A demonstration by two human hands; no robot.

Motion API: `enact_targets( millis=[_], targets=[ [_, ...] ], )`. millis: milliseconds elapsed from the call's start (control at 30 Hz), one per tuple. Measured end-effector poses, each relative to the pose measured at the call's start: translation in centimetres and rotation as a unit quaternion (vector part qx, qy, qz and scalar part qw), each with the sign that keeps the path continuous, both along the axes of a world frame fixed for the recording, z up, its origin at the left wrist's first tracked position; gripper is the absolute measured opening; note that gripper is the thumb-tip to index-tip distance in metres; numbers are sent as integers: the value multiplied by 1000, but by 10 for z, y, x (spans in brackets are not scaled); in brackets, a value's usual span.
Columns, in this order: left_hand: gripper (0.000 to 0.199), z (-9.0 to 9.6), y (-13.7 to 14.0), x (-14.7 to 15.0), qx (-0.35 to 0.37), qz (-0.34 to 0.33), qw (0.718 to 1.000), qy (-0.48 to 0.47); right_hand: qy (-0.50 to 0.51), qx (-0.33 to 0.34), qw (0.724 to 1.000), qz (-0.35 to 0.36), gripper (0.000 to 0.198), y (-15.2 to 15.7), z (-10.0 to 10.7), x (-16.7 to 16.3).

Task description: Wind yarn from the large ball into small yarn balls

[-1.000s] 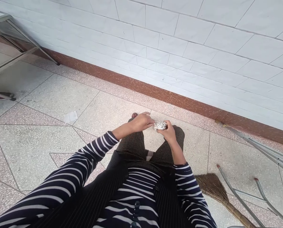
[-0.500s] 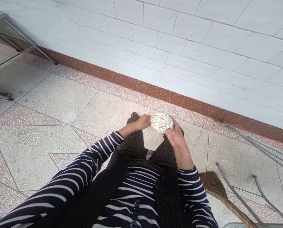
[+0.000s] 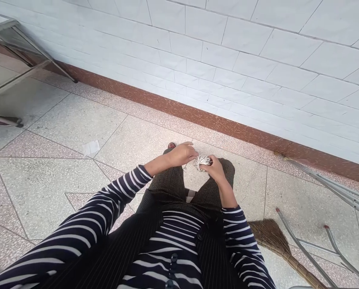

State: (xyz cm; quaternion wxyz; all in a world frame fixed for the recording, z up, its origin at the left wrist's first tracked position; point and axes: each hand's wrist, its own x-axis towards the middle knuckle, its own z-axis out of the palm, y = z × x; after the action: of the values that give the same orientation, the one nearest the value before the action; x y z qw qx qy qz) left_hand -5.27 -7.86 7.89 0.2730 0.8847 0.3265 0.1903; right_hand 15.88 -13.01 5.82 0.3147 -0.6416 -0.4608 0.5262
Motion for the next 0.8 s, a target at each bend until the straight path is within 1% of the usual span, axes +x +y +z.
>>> enact_targets(
  millis=[67,133,200,300,367,433,533,667,733,800],
  targets=[
    [20,-3,6,0,8,-13,1000,2,63,-38,996,41,40,-9,1,1],
    [20,-9,9,2,-16,-5,1000,-17,121,-54,990,50,42,-16,7,6],
    [20,-15,8,6,-78,13,995,-61,167,-54,984,41,47,-19,14,12],
    [24,-22,3,15,-185,30,971,-151,218,-46,975,18,49,-20,26,16],
    [27,-25,-1,21,-227,33,953,-200,243,-39,969,0,51,-19,33,15],
    [28,-28,-2,24,-244,33,944,-219,266,-35,963,-13,52,-19,39,13],
    [28,-35,-2,21,-247,37,946,-205,293,-27,955,-26,54,-20,49,10],
    [27,-45,-3,12,-256,48,954,-147,316,-15,947,-49,60,-21,63,12],
    [28,-49,-6,11,-262,58,956,-120,326,1,944,-48,62,-19,71,14],
    [30,-51,-10,12,-270,64,955,-104,315,24,948,-45,59,-15,78,16]
  ],
)
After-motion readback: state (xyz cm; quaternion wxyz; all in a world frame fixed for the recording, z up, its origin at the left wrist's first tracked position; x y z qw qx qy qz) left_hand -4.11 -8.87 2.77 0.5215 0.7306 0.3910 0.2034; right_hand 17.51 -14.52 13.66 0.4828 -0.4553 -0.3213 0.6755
